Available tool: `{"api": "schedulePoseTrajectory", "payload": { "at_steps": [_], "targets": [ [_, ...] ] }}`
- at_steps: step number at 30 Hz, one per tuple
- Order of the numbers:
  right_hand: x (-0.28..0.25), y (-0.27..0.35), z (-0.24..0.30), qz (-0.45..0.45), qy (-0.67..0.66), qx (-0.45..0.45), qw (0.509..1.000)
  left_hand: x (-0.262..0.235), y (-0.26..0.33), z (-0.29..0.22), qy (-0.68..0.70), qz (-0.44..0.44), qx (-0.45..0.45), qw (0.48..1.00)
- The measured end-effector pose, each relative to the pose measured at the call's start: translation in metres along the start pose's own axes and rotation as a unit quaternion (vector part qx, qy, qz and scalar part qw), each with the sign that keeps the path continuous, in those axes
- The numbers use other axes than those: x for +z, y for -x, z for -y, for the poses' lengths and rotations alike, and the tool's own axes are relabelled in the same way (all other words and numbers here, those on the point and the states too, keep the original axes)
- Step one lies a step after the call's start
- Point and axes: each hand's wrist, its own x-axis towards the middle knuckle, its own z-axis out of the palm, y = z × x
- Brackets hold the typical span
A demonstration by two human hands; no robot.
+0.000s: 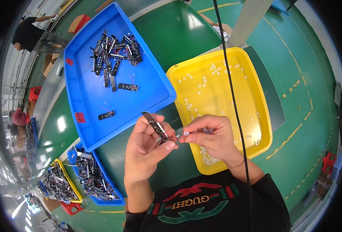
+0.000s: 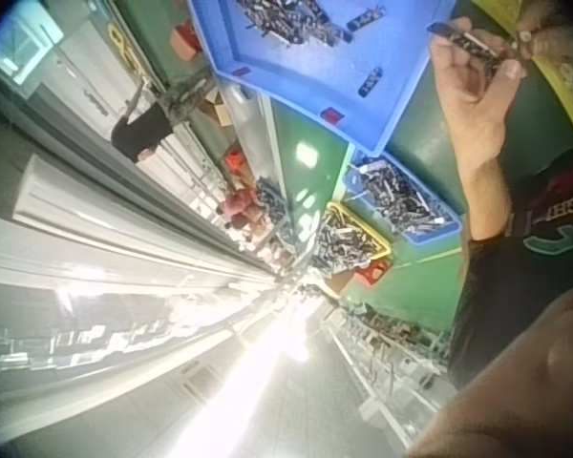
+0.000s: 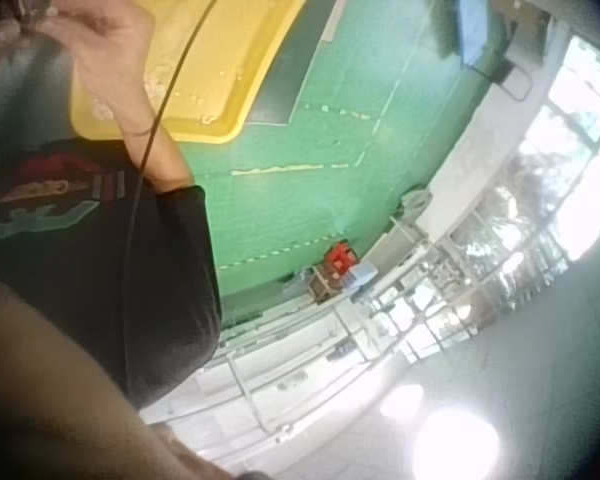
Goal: The person repeatedly picks up small black electronic modules from a blue bin and attaches small white circular components to them by hand. The person handles the items one at a time, placing the assembled units back into the blue bin. The task is performed at a workstation with a green floor and other bins nearby.
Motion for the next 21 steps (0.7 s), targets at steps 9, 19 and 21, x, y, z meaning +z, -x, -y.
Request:
{"api": "schedulePoseTrajectory", "payload": {
  "at_steps": [9, 19, 21],
  "targets": [
    [0.0, 0.002, 0.007, 0.03, 0.074, 0.004, 0.997, -0.001, 0.002, 0.002, -0.013, 0.059, -0.021, 0.998],
    [0.009, 0.003, 0.006, 0.0, 0.129, 0.032, 0.991, 0.002, 0.005, -0.008, -0.06, 0.013, -0.044, 0.997],
    [0.008, 0.001, 0.004, 0.0, 0.123, 0.021, 0.992, 0.002, 0.002, -0.007, -0.067, 0.018, -0.047, 0.996]
  ]
}}
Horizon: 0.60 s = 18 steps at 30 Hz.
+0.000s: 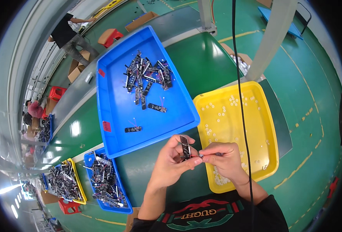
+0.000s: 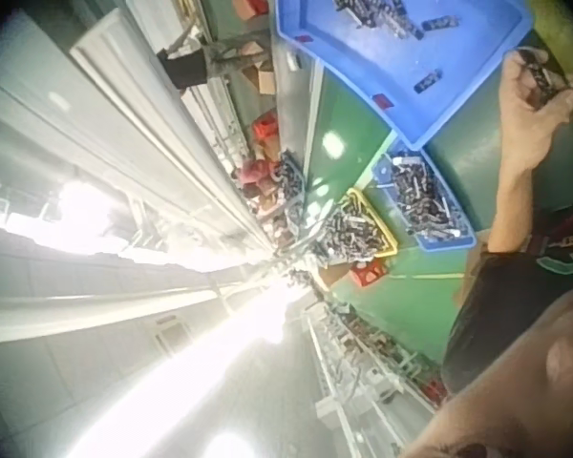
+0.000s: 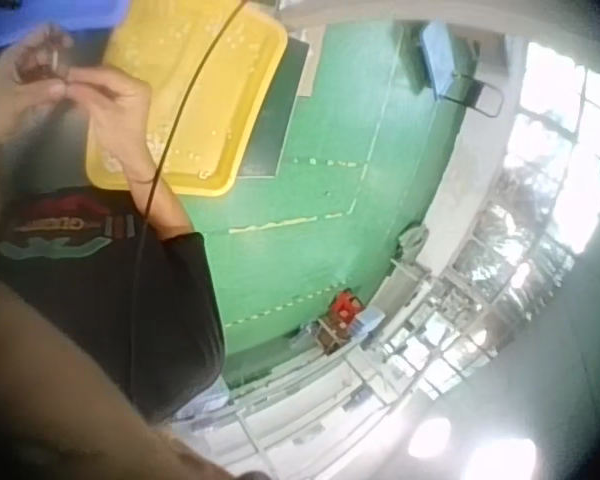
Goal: The person repeatedly picks up small black electronic modules from a blue bin and attaches small white circular components to them by hand. The person handles the items one at a time, placing the assembled units back into the blue bin. The task is performed at a workstation with a green floor and other bins nearby.
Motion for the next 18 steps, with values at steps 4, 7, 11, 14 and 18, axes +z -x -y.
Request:
{"api": "schedulePoseTrajectory", "payload": {
  "at_steps": [4, 7, 11, 14, 18],
  "targets": [
    [-0.002, 0.002, -0.001, 0.002, -0.012, -0.007, 1.0, -0.001, -0.001, 0.005, -0.006, 0.008, 0.014, 1.0],
    [0.0, 0.006, -0.001, 0.002, -0.037, -0.018, 0.999, 0.002, 0.001, 0.008, -0.015, 0.0, 0.046, 0.999],
    [0.0, 0.008, -0.004, 0.006, -0.072, -0.014, 0.997, 0.007, 0.002, 0.01, -0.007, -0.014, 0.084, 0.996],
    [0.001, 0.01, -0.014, 0.006, -0.106, -0.026, 0.994, 0.008, 0.001, 0.013, 0.002, -0.024, 0.116, 0.993],
    [0.002, 0.01, -0.019, 0.01, -0.192, -0.024, 0.981, 0.015, -0.001, 0.018, 0.002, -0.058, 0.162, 0.985]
  ]
}}
